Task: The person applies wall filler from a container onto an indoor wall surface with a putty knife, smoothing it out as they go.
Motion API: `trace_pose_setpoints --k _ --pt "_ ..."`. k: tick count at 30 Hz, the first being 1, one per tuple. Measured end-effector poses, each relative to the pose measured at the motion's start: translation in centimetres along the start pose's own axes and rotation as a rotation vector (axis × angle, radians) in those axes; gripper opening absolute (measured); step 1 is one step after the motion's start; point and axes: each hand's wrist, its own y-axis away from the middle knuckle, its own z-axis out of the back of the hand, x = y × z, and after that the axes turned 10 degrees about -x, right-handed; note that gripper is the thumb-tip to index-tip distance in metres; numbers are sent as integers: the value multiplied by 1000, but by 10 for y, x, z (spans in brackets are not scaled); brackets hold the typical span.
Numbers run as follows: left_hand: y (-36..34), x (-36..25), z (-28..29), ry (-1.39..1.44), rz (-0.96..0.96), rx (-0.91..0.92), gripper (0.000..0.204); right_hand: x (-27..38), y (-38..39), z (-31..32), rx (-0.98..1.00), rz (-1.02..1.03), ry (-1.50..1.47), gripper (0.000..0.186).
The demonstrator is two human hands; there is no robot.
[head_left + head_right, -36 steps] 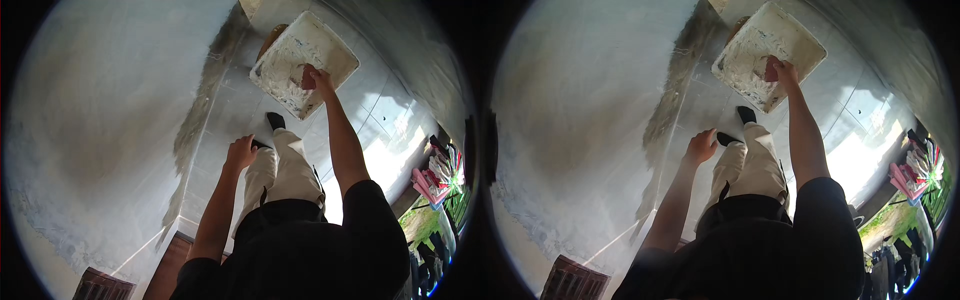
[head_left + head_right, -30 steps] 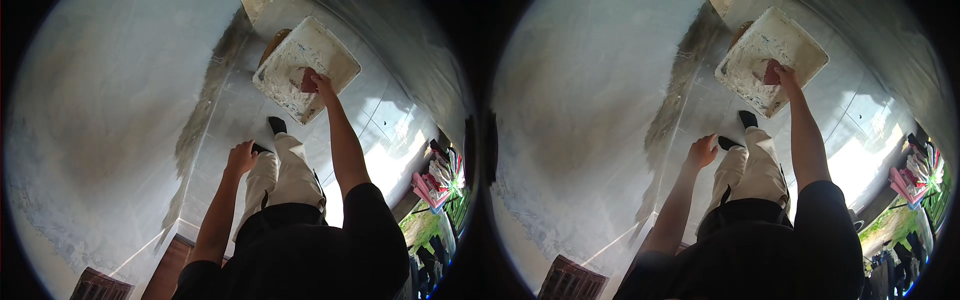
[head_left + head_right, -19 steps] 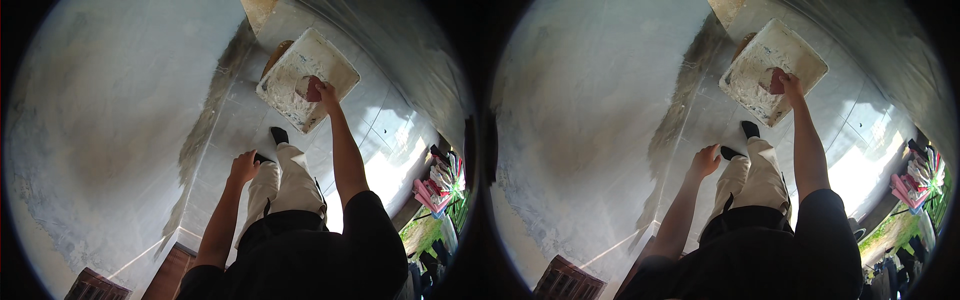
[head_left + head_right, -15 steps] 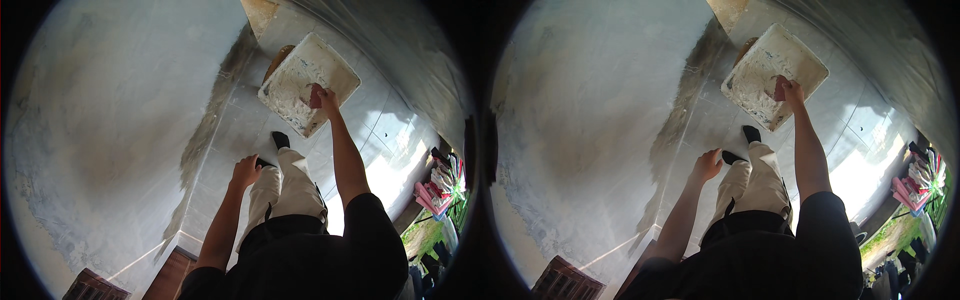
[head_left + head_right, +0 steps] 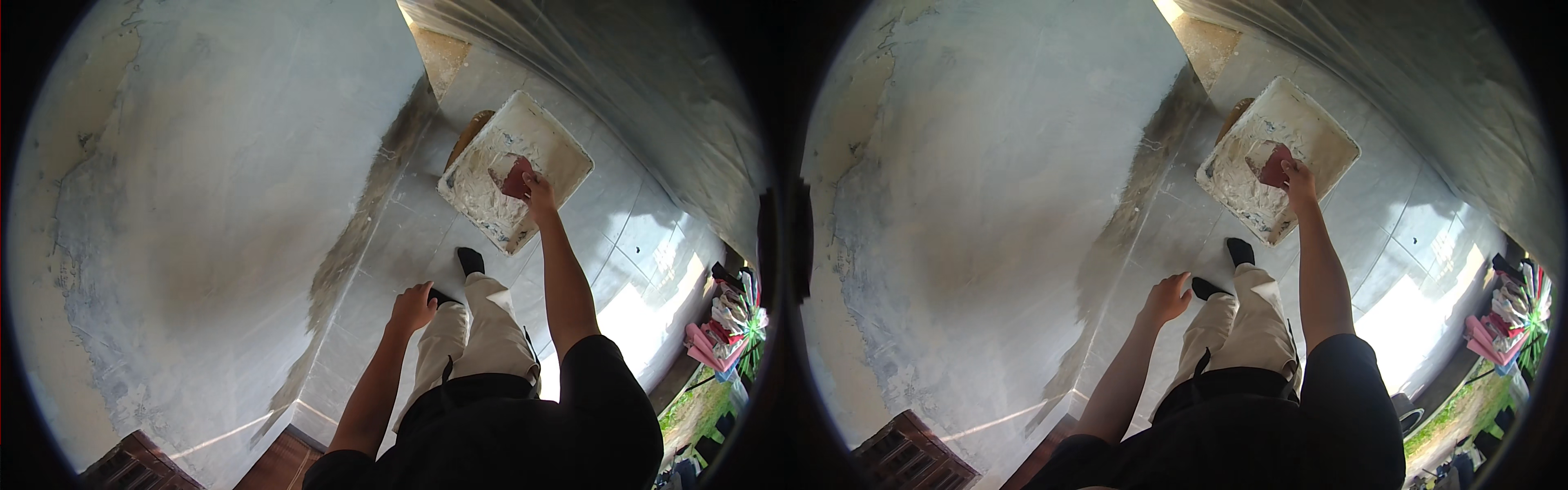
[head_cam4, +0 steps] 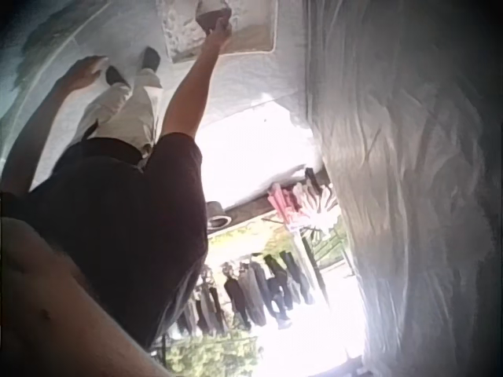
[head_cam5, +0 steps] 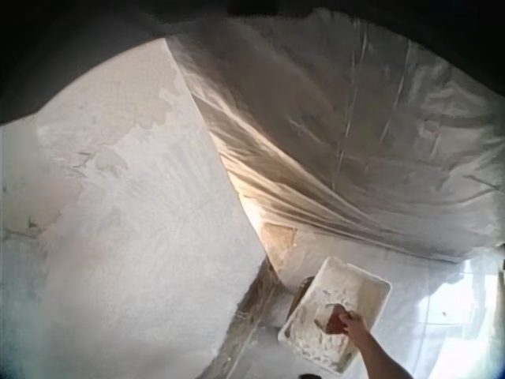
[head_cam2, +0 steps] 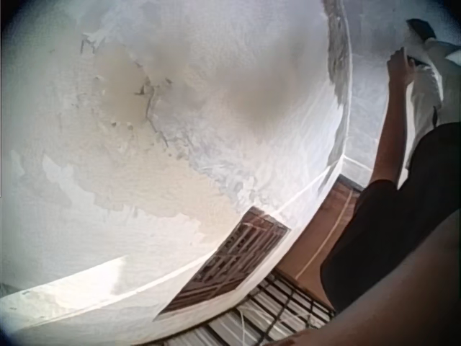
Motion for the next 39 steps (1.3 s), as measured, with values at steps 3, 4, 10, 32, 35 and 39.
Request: trace_pose_setpoints --k 3,4,10,32,35,39 --pt "-1 -6 6 27 -24 -49 48 24 11 1 189 7 -164 18" --pt "-2 -11 13 28 -3 -19 48 34 20 -4 255 27 -204 15" --pt "-6 -21 53 93 -51 -155 49 113 94 -50 563 83 -442 16" --pt "94 -28 352 -302 -261 -1163 44 247 378 -261 429 1642 55 20" --pt "112 -19 366 -507 -203 -1220 50 240 384 -295 342 1821 88 32" --pt "124 -9 377 -733 -48 -1225 67 229 389 -322 119 1897 111 34"
